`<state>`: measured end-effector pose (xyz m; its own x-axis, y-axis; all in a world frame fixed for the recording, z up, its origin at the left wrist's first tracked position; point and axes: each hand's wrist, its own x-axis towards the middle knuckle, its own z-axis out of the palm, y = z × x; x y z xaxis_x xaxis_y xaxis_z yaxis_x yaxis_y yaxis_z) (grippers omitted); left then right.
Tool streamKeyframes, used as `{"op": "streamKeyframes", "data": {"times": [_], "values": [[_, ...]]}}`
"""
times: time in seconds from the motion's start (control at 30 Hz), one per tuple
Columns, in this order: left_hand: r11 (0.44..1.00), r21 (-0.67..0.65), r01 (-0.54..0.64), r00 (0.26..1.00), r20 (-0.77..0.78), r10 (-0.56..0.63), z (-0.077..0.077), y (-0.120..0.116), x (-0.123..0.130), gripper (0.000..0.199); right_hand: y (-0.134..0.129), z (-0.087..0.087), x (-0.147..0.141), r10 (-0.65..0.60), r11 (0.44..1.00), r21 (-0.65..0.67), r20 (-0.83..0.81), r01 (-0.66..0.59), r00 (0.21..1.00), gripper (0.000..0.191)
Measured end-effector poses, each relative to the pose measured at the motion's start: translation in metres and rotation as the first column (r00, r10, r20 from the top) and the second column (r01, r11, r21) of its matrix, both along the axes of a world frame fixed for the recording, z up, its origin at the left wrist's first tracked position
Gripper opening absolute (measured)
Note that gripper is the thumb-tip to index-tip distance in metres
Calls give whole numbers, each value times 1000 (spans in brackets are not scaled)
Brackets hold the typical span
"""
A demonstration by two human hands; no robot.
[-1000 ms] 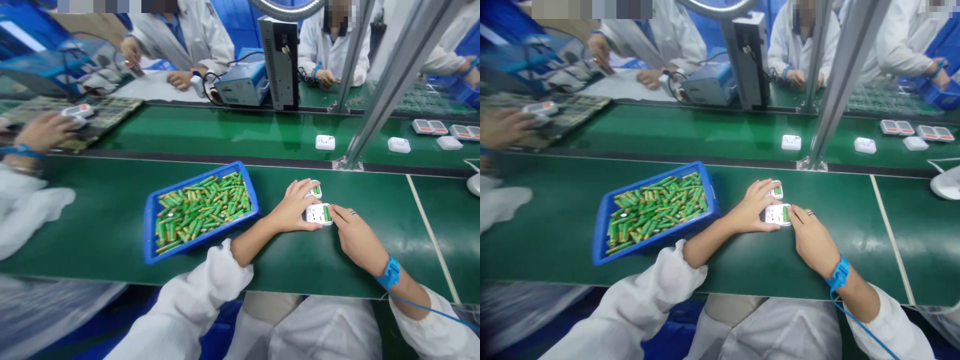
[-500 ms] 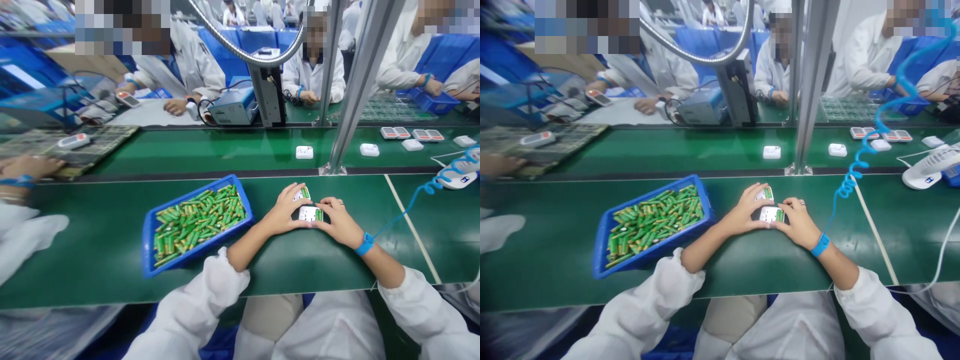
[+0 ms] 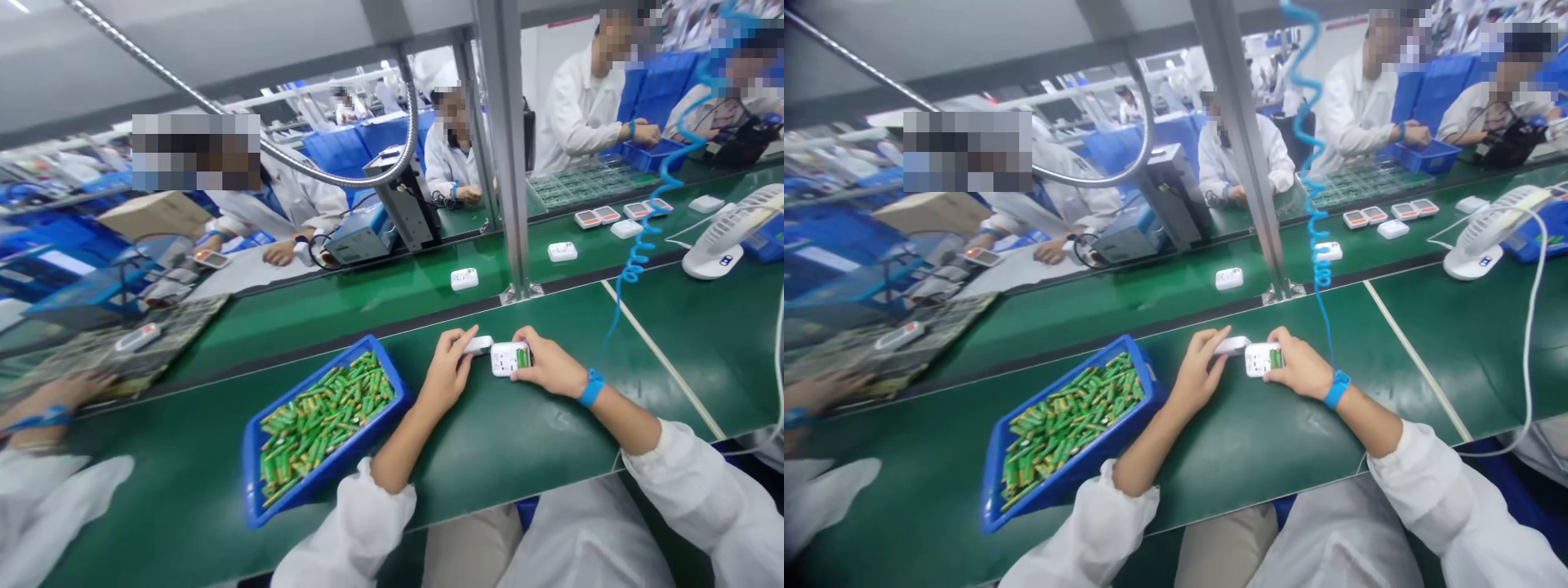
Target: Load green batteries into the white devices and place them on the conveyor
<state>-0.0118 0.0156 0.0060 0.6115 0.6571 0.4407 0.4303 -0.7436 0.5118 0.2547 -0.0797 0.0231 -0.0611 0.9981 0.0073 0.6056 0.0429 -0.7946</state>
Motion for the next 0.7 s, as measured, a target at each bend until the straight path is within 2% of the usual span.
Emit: {"op": "streamKeyframes", "data": {"times": [0.07, 0.1, 0.2, 0.27, 0.4, 0.57, 0.7], "values": [[1000, -9, 23, 1000, -6, -23, 1, -1, -1, 46, 3, 2, 9, -69, 997, 12, -47, 70, 996, 52], [999, -23, 46, 999, -10, -46, 2, -1, -2, 44, 5, 2, 13, -111, 992, 59, -46, 114, 993, 51], [983, -58, 172, 985, -3, -172, 2, -1, -1, 40, 11, 2, 26, -204, 938, 288, 15, 191, 979, 42], [957, -61, 284, 959, -2, -285, 2, -3, 1, 34, 14, -1, 29, -186, 914, 378, 64, 149, 980, 40], [912, -92, 400, 913, -44, -405, 1, -7, 6, 29, 15, -10, 21, -55, 923, 385, 200, -27, 978, 48], [905, -136, 404, 908, -64, -414, -2, -7, 7, 33, 9, -19, 4, -8, 937, 333, 329, -108, 944, 56], [935, -73, 346, 931, -96, -352, -10, -2, 6, 35, 5, -20, -8, 19, 922, 360, 320, -140, 947, 50]]}}
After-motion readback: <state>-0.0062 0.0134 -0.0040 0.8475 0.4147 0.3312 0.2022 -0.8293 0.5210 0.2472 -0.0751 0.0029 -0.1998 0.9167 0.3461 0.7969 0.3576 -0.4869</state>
